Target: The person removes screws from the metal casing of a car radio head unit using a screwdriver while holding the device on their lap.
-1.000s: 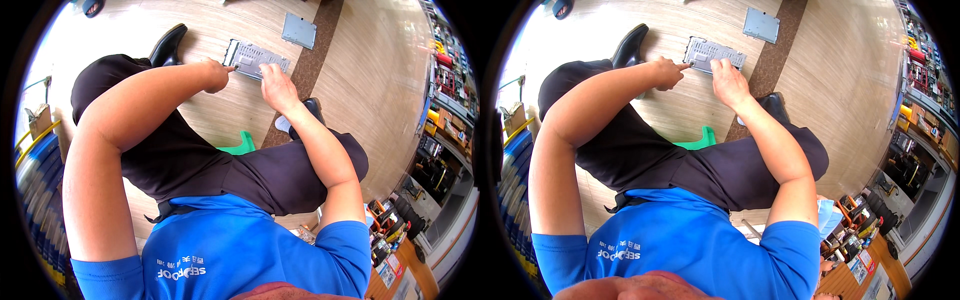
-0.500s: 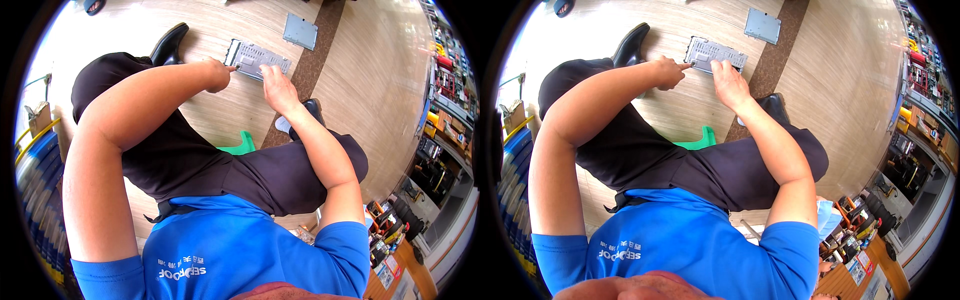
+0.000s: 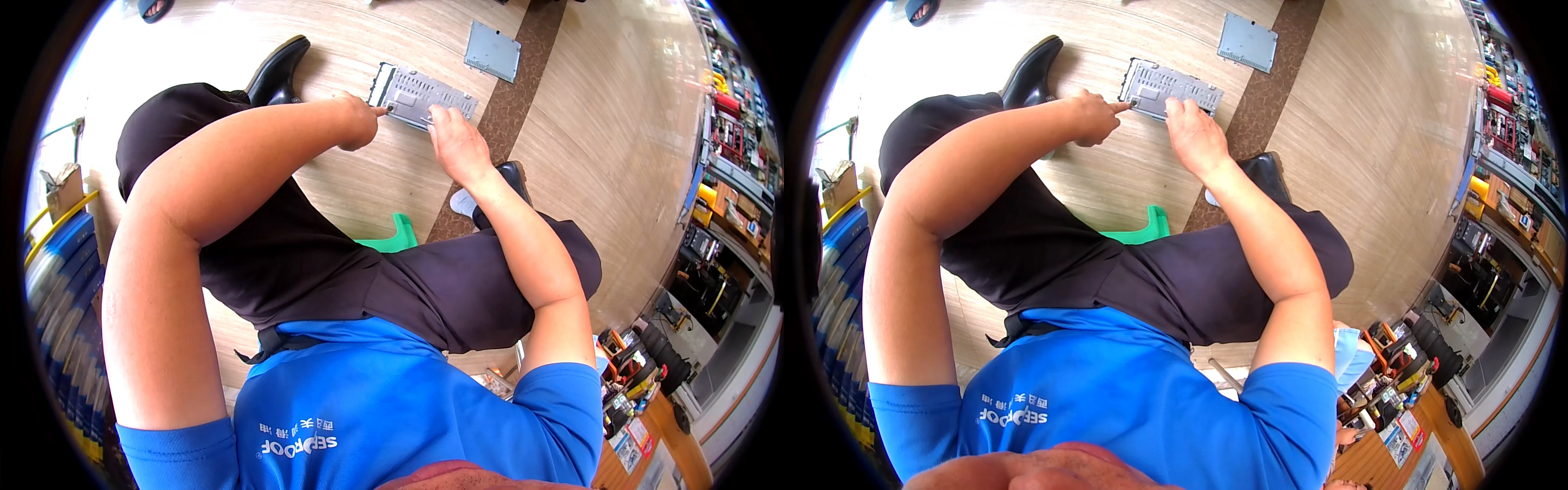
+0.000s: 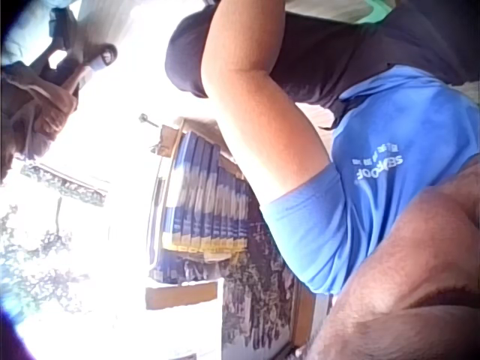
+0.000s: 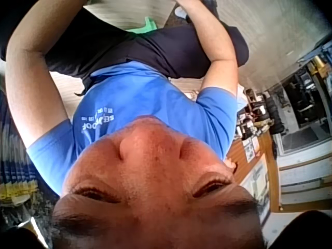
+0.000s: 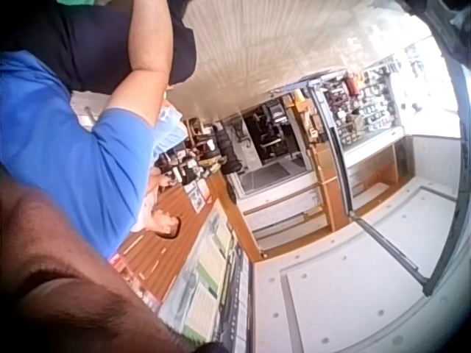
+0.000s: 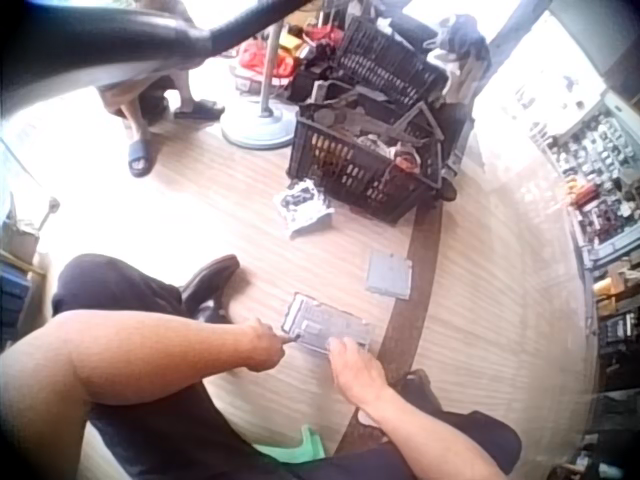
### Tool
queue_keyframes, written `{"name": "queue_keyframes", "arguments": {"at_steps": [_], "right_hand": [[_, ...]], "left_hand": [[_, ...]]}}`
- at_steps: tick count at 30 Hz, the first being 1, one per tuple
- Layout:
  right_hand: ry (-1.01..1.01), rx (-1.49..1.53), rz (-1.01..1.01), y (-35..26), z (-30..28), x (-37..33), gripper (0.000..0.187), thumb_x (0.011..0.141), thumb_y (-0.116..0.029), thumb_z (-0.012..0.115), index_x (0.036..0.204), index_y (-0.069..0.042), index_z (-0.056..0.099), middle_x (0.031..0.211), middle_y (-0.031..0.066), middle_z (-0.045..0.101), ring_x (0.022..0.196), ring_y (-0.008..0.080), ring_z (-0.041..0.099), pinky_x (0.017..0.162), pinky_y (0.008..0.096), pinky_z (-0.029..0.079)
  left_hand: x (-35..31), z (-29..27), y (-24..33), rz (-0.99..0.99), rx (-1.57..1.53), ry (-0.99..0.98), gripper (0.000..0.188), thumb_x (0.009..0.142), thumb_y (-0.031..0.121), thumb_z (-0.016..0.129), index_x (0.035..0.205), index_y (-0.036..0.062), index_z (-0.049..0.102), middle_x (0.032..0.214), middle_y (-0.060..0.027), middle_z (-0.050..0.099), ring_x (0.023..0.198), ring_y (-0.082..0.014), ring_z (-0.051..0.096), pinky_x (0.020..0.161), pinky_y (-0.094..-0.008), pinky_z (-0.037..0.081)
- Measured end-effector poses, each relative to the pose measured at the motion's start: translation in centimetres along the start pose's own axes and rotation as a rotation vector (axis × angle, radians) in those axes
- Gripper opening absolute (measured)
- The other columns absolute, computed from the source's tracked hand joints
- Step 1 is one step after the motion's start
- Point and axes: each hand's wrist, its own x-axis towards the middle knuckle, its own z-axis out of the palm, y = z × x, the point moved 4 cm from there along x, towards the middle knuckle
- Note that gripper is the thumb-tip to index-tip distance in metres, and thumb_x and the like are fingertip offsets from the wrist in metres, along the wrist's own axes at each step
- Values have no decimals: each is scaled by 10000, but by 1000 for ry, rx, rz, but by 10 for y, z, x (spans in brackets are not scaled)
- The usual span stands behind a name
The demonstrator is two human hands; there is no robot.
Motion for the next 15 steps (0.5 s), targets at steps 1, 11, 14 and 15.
{"name": "queue_keyframes", "arguments": {"at_steps": [1,11,14,15], "right_hand": [[0,1,0,1,1,0,348,895,-50,607,1227,-47,501,1083,190,553,938,402,636,782,471,546],[18,16,-6,0,-1,0,378,895,-40,602,1252,-57,480,1090,198,544,909,412,640,778,485,546],[58,47,-38,0,-1,-1,367,904,-46,592,1253,-63,479,1074,203,551,893,415,643,768,490,546],[118,73,-108,-1,-3,-2,357,913,-63,592,1251,-67,479,1057,204,560,874,416,646,757,493,547]], "left_hand": [[0,0,0,8,5,9,474,892,161,656,1361,134,592,1652,-35,210,1260,-310,571,950,-476,502],[-2,-2,1,8,11,1,485,897,161,652,1377,139,580,1656,-33,193,1272,-312,561,966,-483,490],[0,-1,1,14,17,-6,488,896,163,655,1378,139,579,1656,-33,193,1282,-311,553,966,-481,491],[1,-2,1,15,16,-6,488,896,163,655,1378,139,579,1656,-33,193,1282,-311,553,966,-481,491]]}}
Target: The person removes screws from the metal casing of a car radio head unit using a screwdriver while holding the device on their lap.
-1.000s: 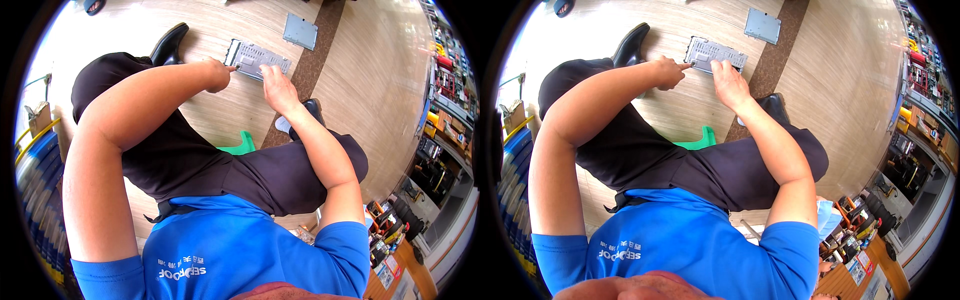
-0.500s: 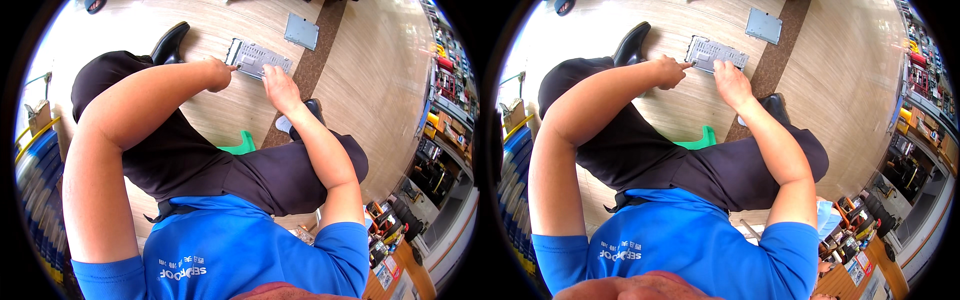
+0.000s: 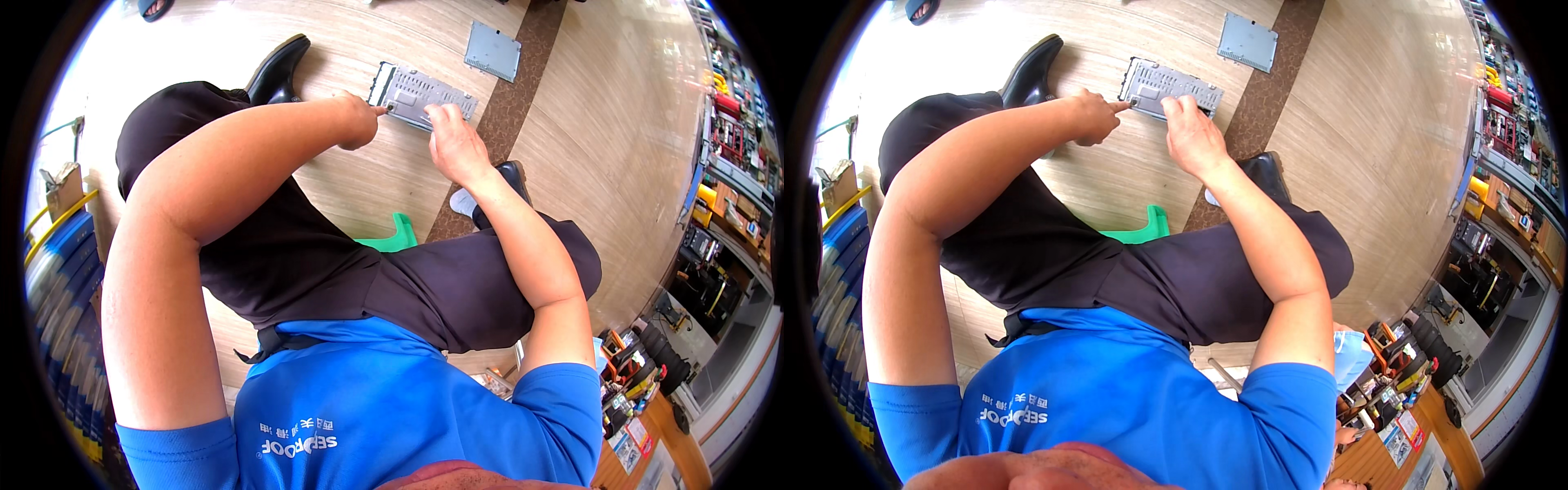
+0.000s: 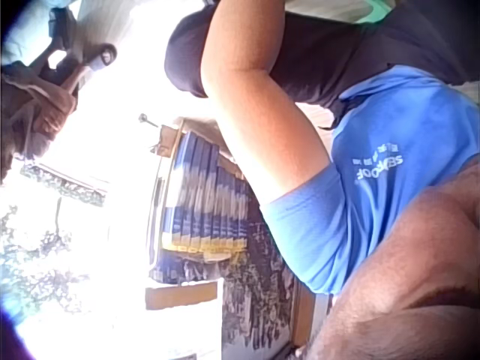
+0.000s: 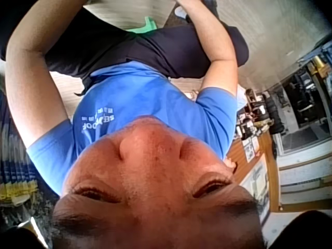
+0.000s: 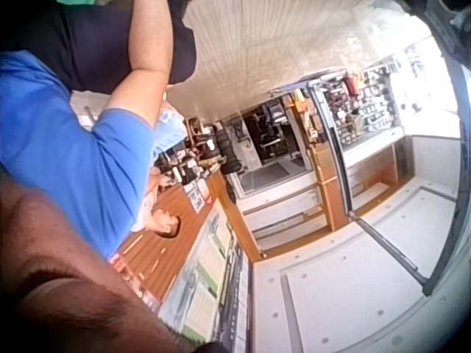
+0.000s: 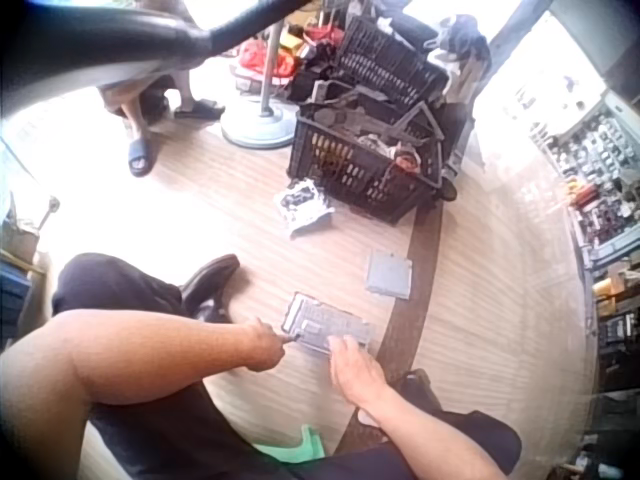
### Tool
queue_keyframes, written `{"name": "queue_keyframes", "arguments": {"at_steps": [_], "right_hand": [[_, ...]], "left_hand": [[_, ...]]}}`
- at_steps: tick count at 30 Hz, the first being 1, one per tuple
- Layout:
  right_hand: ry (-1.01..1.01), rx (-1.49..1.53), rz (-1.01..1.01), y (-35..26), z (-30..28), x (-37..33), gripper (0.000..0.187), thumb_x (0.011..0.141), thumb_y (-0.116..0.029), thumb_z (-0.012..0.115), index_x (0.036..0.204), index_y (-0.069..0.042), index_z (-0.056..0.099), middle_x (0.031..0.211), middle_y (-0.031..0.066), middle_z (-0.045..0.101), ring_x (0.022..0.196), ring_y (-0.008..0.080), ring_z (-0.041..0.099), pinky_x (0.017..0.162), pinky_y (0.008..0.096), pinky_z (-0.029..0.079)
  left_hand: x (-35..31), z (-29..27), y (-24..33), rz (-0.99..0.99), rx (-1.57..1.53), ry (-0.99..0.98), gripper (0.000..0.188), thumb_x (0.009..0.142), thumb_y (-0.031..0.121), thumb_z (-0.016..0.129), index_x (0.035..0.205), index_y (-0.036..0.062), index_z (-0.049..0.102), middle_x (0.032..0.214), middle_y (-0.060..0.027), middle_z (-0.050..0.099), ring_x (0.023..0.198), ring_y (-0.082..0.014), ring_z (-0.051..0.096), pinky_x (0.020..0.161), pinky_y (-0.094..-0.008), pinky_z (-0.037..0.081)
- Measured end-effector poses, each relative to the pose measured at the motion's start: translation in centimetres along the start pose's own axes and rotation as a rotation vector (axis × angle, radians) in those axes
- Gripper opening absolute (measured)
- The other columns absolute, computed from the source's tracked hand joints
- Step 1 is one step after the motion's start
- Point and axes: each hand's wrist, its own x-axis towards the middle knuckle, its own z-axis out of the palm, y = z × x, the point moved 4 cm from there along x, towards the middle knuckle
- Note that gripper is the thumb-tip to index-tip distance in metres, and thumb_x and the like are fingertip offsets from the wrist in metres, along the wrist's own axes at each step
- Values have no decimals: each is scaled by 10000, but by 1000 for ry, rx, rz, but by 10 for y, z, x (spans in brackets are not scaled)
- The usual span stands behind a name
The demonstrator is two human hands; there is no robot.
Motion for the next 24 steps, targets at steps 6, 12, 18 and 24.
{"name": "queue_keyframes", "arguments": {"at_steps": [6,12,18,24], "right_hand": [[-79,-56,77,3,3,-1,383,891,-27,587,1254,-64,470,1085,209,550,912,413,639,779,489,543],[-6,-7,-31,-1,1,1,366,904,-73,605,1243,-66,467,1036,199,573,869,418,645,753,500,543],[-156,-66,151,0,1,4,392,882,-35,598,1251,-63,467,1082,207,553,923,416,635,784,490,538],[39,8,-46,-3,-2,1,375,901,-75,611,1248,-68,468,1015,207,577,857,427,638,753,498,537]], "left_hand": [[3,1,-1,-35,-22,-13,477,900,172,652,1371,135,583,1655,-34,199,1282,-313,551,976,-485,485],[3,2,-1,-25,-12,-11,468,901,174,650,1364,135,589,1655,-34,200,1277,-315,555,971,-495,481],[5,4,-2,-24,-8,-10,457,904,192,659,1353,129,597,1656,-32,196,1276,-321,556,972,-518,473],[3,2,-1,-16,0,-15,460,909,196,658,1359,128,592,1659,-28,185,1284,-323,549,991,-530,463]]}}
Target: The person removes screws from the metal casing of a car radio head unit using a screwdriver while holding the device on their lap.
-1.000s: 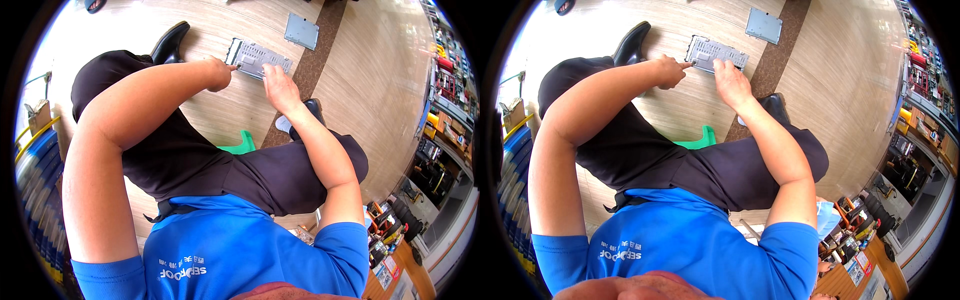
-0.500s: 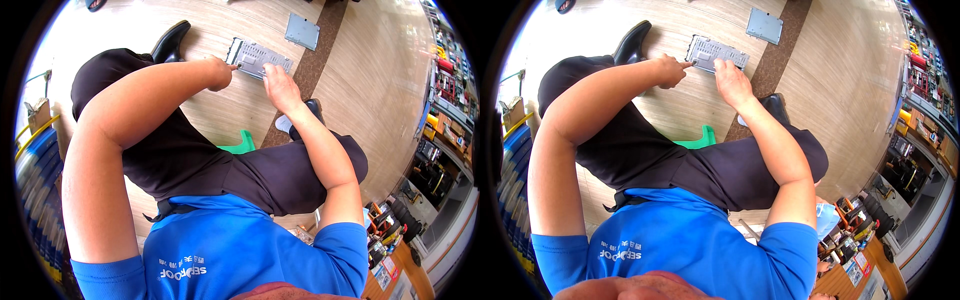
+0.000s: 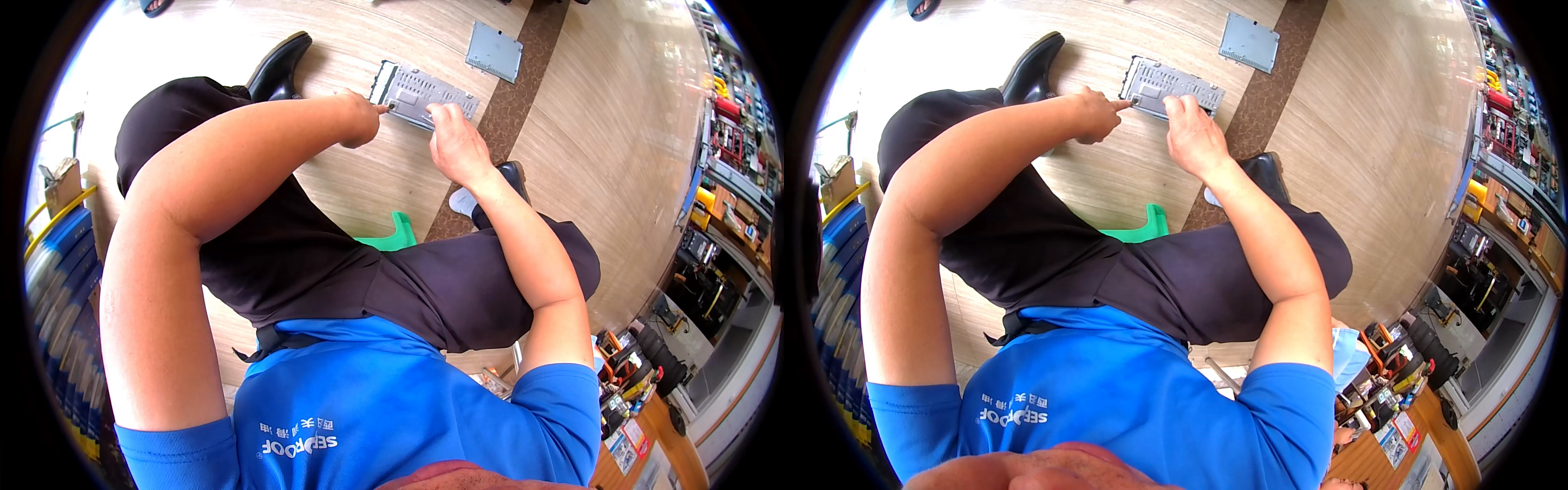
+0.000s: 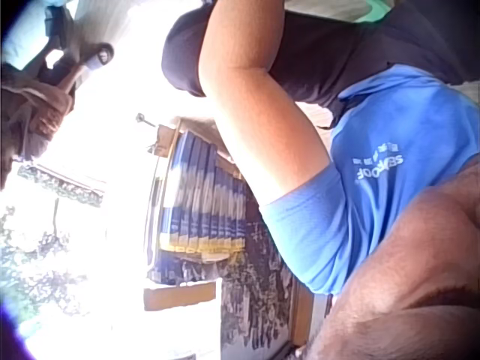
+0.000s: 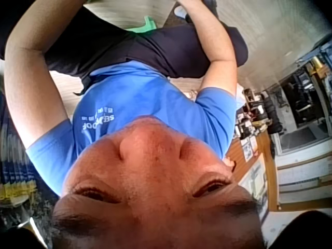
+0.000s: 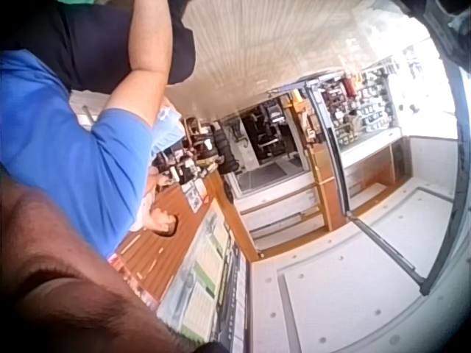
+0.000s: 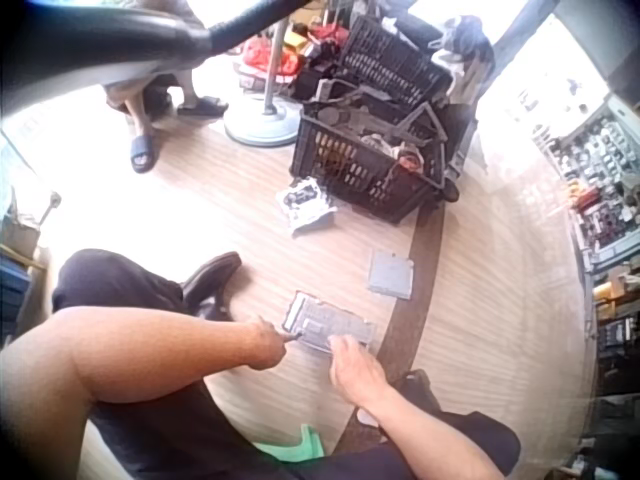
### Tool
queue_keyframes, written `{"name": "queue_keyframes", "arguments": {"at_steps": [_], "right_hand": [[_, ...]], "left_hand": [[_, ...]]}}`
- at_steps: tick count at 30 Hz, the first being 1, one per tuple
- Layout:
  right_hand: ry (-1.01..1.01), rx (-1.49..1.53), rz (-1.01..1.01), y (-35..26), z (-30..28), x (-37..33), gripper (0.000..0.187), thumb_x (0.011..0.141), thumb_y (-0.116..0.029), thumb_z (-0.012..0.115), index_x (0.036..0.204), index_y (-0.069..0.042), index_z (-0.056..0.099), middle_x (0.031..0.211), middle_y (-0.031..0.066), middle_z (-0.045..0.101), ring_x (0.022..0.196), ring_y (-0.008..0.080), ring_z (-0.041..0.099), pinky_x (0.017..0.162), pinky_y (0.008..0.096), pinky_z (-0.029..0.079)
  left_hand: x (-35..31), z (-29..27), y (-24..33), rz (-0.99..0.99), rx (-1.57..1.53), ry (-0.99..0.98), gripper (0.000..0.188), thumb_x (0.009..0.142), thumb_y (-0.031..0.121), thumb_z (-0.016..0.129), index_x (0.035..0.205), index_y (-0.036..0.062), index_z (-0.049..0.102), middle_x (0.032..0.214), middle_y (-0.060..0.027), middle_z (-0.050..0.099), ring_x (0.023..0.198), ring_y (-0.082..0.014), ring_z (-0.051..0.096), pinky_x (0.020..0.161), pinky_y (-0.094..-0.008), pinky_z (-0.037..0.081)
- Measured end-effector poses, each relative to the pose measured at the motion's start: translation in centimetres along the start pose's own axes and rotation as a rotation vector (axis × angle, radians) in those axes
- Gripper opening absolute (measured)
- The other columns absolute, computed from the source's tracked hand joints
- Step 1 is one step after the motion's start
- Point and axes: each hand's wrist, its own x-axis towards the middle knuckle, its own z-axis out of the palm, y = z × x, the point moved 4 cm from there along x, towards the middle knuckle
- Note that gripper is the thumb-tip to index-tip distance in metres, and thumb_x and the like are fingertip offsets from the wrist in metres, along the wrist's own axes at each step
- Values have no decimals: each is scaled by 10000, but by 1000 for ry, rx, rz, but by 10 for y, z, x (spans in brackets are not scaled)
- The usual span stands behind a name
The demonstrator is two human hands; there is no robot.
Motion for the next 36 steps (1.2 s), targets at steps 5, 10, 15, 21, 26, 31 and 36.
{"name": "queue_keyframes", "arguments": {"at_steps": [5,10,15,21,26,31,36], "right_hand": [[-77,-47,69,5,3,1,386,897,-49,596,1260,-62,468,1039,211,563,880,424,634,765,495,536],[-117,-46,139,7,2,1,393,895,-33,583,1268,-59,462,1059,212,551,902,421,631,771,493,534],[-53,-52,3,3,3,-1,407,905,-85,617,1275,-73,451,1021,202,577,869,424,639,759,499,540],[-131,-51,124,3,-1,3,391,903,-56,596,1270,-67,464,1068,205,563,903,414,636,770,489,542],[-48,-34,-4,3,1,-1,419,908,-107,627,1289,-70,456,1044,200,585,886,414,645,768,489,545],[-191,-65,188,3,0,3,436,904,-85,614,1307,-62,448,1077,208,569,919,413,638,801,489,539],[-73,3,42,2,-2,1,458,905,-115,632,1318,-66,438,1067,210,588,914,416,642,798,492,537]], "left_hand": [[0,1,-1,-6,-8,1,470,910,197,655,1370,131,584,1660,-28,179,1284,-324,548,995,-530,462],[0,0,-1,-6,-6,0,474,907,185,656,1371,127,582,1659,-30,184,1278,-325,552,994,-524,464],[1,1,-1,-11,-9,13,475,896,160,656,1365,125,589,1657,-34,192,1274,-323,555,986,-519,469],[0,2,-1,-3,-14,23,468,887,143,653,1352,124,601,1654,-37,200,1276,-320,555,977,-505,477],[-2,-2,0,-4,-11,20,457,889,144,653,1343,119,606,1653,-41,205,1275,-314,557,974,-491,482],[-3,0,-1,3,-15,19,456,894,150,652,1347,120,601,1654,-40,202,1278,-313,555,974,-490,483],[-3,-1,0,2,-17,16,462,903,174,656,1359,129,592,1655,-33,199,1283,-310,552,972,-490,483]]}}
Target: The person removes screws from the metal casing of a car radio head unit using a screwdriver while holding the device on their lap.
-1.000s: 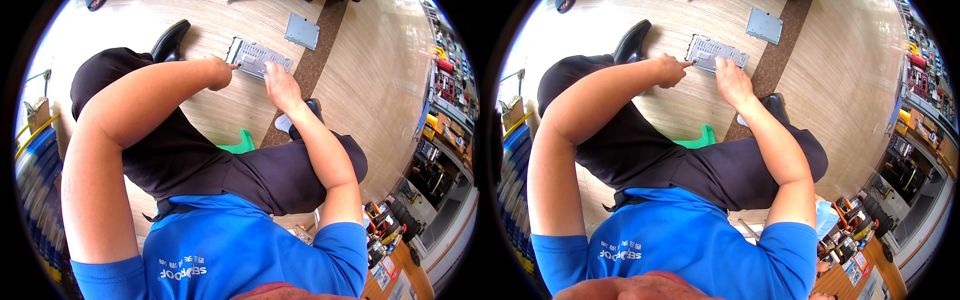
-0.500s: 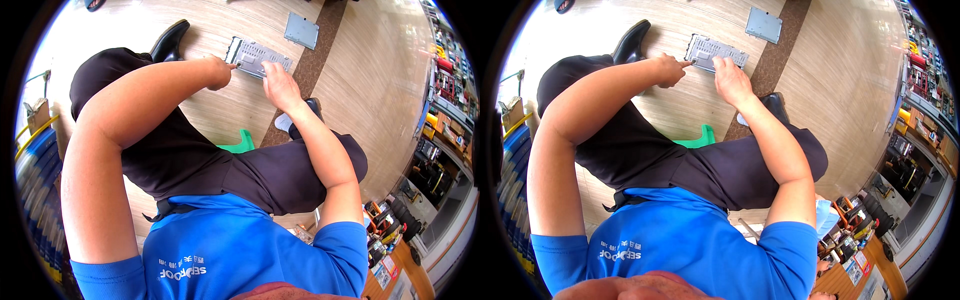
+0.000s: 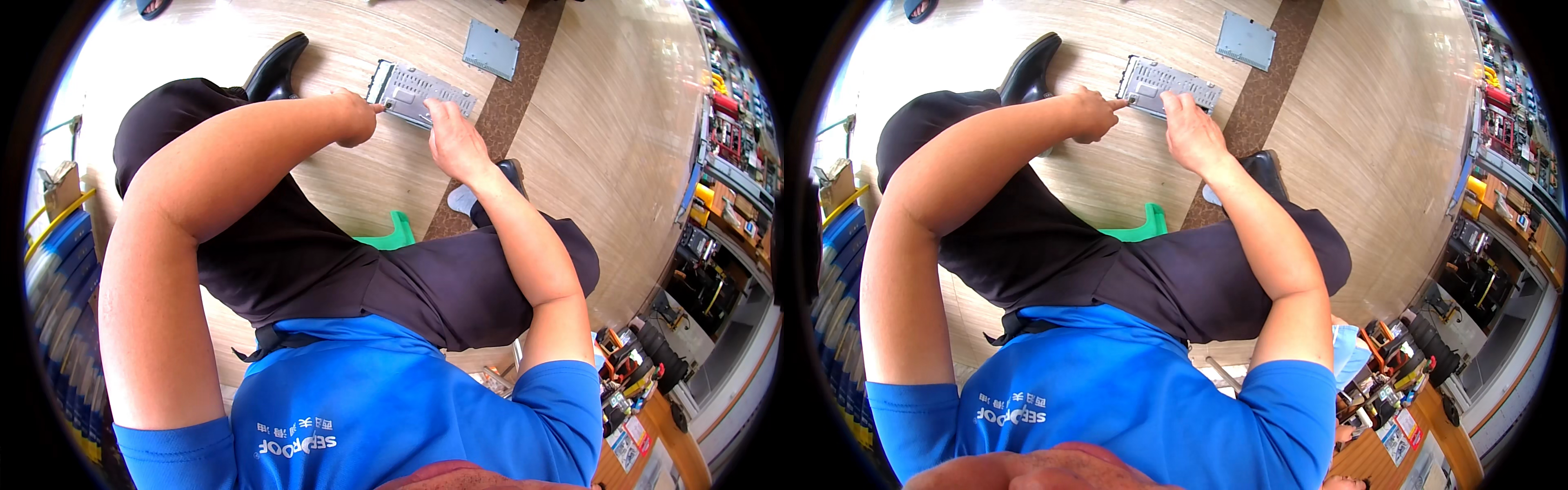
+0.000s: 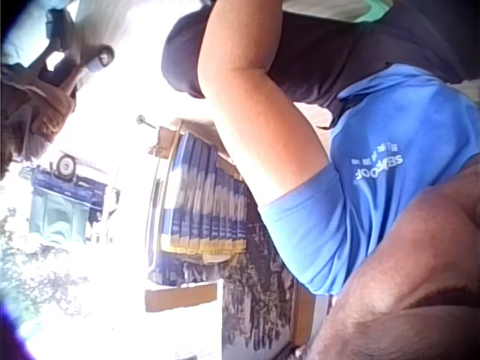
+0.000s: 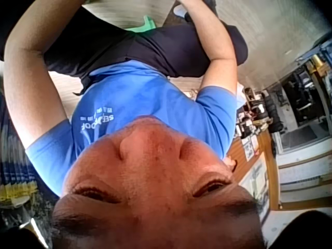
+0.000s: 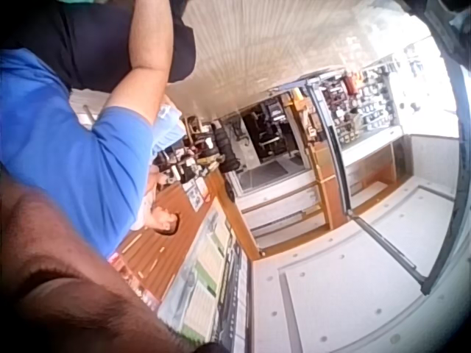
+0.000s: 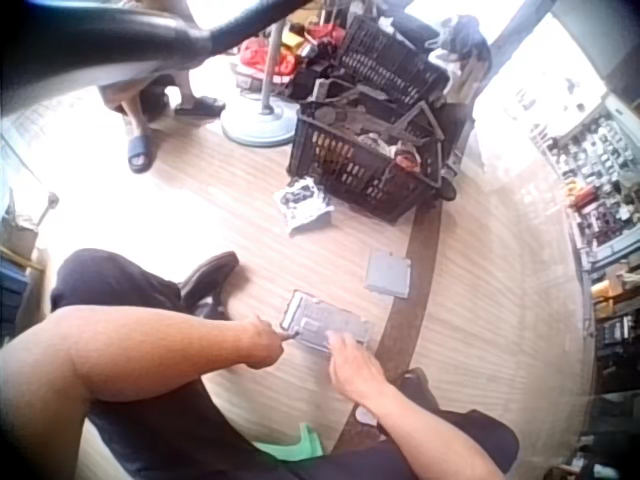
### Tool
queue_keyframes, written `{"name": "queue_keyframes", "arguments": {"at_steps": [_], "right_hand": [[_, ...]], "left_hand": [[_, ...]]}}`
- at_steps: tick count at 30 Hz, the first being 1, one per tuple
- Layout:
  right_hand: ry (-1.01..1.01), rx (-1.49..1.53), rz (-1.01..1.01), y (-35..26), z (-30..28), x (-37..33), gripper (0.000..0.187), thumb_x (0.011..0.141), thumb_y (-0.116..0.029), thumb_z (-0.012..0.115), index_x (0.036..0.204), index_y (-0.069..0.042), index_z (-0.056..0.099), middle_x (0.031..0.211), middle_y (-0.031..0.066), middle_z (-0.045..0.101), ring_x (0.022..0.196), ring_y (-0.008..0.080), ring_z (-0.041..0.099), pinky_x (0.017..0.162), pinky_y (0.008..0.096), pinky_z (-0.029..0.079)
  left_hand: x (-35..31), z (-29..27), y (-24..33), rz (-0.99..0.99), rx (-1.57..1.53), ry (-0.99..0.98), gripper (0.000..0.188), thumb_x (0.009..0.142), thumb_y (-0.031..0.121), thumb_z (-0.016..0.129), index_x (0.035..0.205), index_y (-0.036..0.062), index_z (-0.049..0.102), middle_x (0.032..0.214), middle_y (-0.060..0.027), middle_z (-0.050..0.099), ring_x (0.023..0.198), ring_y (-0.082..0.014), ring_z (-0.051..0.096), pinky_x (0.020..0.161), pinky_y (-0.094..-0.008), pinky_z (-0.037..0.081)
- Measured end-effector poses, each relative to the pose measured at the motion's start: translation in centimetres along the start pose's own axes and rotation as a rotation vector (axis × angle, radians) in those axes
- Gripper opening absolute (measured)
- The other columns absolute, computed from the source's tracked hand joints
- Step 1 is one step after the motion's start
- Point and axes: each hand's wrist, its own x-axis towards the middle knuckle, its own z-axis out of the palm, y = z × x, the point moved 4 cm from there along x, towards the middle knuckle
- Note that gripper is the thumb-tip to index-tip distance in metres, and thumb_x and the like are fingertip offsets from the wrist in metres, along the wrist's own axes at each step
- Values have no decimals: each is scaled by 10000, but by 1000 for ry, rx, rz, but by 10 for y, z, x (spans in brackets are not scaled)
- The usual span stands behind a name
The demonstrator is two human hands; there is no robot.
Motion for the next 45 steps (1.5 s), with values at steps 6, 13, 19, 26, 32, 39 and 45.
{"name": "queue_keyframes", "arguments": {"at_steps": [6,13,19,26,32,39,45], "right_hand": [[-87,-51,133,6,3,1,467,897,-72,617,1325,-72,429,1089,209,573,942,416,635,802,493,535],[3,-12,-7,3,4,-1,454,916,-97,603,1333,-74,426,1096,209,573,934,415,638,783,492,539],[-68,-63,73,4,5,1,487,889,-43,592,1343,-68,415,1114,217,555,930,422,634,778,501,538],[-30,-49,-3,2,5,-1,435,906,-87,587,1315,-66,442,1070,206,571,912,397,650,776,492,545],[-37,-34,79,2,3,0,482,873,-46,619,1320,-70,440,1072,204,562,908,409,640,765,497,540],[-63,-68,49,3,6,-1,517,877,-67,642,1344,-78,421,1088,201,564,909,406,642,780,484,544],[-18,-28,36,2,3,1,486,895,-77,622,1343,-89,432,1092,200,565,902,401,645,772,478,549]], "left_hand": [[2,1,0,-8,15,-5,484,911,193,655,1385,145,570,1660,-22,182,1290,-304,548,964,-488,482],[3,1,0,-18,9,-20,474,919,207,653,1382,146,573,1658,-27,190,1287,-306,550,961,-491,483],[2,2,-1,-7,0,-6,472,913,200,660,1375,141,580,1654,-33,199,1282,-308,553,962,-486,488],[3,1,0,-18,-2,-7,476,906,201,669,1371,144,584,1652,-37,207,1277,-314,556,962,-488,490],[2,2,-1,-4,-10,10,470,907,203,668,1367,142,588,1650,-36,211,1276,-314,557,962,-481,491],[0,-1,0,-6,-14,3,473,905,179,654,1371,138,584,1650,-36,212,1286,-315,548,980,-486,482],[5,3,-1,-11,-18,-7,496,895,148,635,1387,141,568,1652,-38,207,1284,-320,549,992,-520,468]]}}
